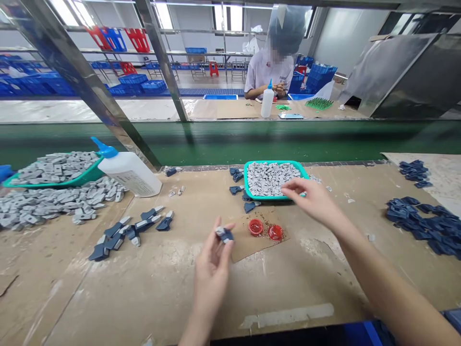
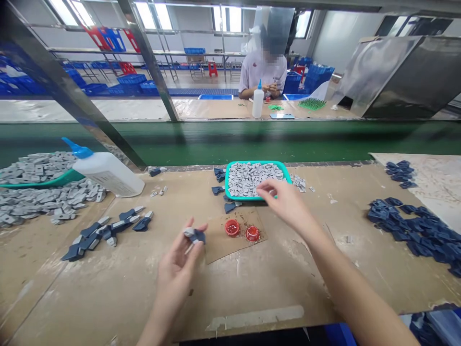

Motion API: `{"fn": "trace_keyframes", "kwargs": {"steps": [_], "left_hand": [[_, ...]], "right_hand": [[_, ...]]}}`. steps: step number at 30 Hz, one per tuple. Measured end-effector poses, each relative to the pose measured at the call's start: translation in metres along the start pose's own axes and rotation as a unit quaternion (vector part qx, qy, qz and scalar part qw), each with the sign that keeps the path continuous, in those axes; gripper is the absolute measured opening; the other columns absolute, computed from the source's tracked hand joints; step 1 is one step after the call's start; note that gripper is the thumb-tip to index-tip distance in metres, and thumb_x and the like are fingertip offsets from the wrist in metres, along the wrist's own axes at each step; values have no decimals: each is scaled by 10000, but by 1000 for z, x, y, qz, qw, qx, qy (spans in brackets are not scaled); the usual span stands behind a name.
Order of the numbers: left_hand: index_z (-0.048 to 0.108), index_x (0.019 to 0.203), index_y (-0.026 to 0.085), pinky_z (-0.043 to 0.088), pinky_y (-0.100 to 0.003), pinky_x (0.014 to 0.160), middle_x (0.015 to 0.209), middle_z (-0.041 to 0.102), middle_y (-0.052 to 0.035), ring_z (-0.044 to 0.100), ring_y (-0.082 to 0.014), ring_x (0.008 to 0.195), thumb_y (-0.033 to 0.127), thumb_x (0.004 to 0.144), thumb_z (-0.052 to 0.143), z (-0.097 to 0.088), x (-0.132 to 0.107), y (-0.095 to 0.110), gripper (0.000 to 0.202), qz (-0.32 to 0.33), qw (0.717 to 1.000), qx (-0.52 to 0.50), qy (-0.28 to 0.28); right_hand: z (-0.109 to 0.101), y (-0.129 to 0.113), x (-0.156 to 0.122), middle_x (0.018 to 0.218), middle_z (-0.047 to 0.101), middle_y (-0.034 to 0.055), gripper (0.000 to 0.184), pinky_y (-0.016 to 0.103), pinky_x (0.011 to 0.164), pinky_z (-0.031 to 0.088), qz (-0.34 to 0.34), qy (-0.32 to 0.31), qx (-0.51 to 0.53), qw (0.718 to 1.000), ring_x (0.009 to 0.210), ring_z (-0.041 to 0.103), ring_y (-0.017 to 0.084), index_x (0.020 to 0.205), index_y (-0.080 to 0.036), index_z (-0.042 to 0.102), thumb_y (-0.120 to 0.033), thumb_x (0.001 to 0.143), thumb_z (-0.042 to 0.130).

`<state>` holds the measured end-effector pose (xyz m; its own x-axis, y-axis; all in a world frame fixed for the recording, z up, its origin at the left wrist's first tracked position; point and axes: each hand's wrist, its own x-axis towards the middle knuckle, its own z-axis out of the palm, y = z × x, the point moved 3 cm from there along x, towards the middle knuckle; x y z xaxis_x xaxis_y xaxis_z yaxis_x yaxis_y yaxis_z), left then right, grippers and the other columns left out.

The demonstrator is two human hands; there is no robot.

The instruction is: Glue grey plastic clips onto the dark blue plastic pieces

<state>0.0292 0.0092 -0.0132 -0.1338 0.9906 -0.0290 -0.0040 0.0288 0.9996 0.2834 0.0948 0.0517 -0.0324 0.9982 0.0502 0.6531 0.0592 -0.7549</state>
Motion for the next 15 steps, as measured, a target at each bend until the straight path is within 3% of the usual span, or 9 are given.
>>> {"fn": "trace_keyframes", "kwargs": {"steps": [3,5,8,12,15], "left_hand": [[547,1315,199,394,-424,1084,1244,656,-123,534,-255,1260,361,804,665,-40,14,-3,550,3,998,61,23],[596,1253,188,417,-423,1062,1223,667,-126,545,-269,1246,367,787,671,-67,20,-3,505,6,993,107,41],[555,1299,203,453,-422,1012,1208,670,-119,567,-276,1216,354,832,590,-104,22,-1,492,19,970,218,109],[530,1328,222,522,-417,862,1121,703,-109,670,-292,1018,251,838,510,-137,26,3,492,33,907,401,125],[572,1287,208,524,-435,826,1142,695,-124,655,-327,1025,187,806,496,-149,38,8,488,111,835,528,104]], "right_hand": [[-5,16,44,930,733,62,189,330,673,456,7,11,-146,989,811,648,226,872,-236,731,-395,823,642],[3,21,66,882,737,59,170,313,644,444,19,-7,-202,979,793,652,223,834,-230,744,-382,789,683],[21,26,84,758,728,79,123,310,591,417,38,-25,-237,970,719,649,235,690,-197,732,-315,709,761],[33,33,87,712,714,109,111,330,609,405,41,-15,-252,967,721,647,264,621,-182,699,-216,719,737],[35,35,84,785,719,132,126,353,674,424,17,-9,-247,969,794,650,289,662,-174,688,-186,782,650]]}}
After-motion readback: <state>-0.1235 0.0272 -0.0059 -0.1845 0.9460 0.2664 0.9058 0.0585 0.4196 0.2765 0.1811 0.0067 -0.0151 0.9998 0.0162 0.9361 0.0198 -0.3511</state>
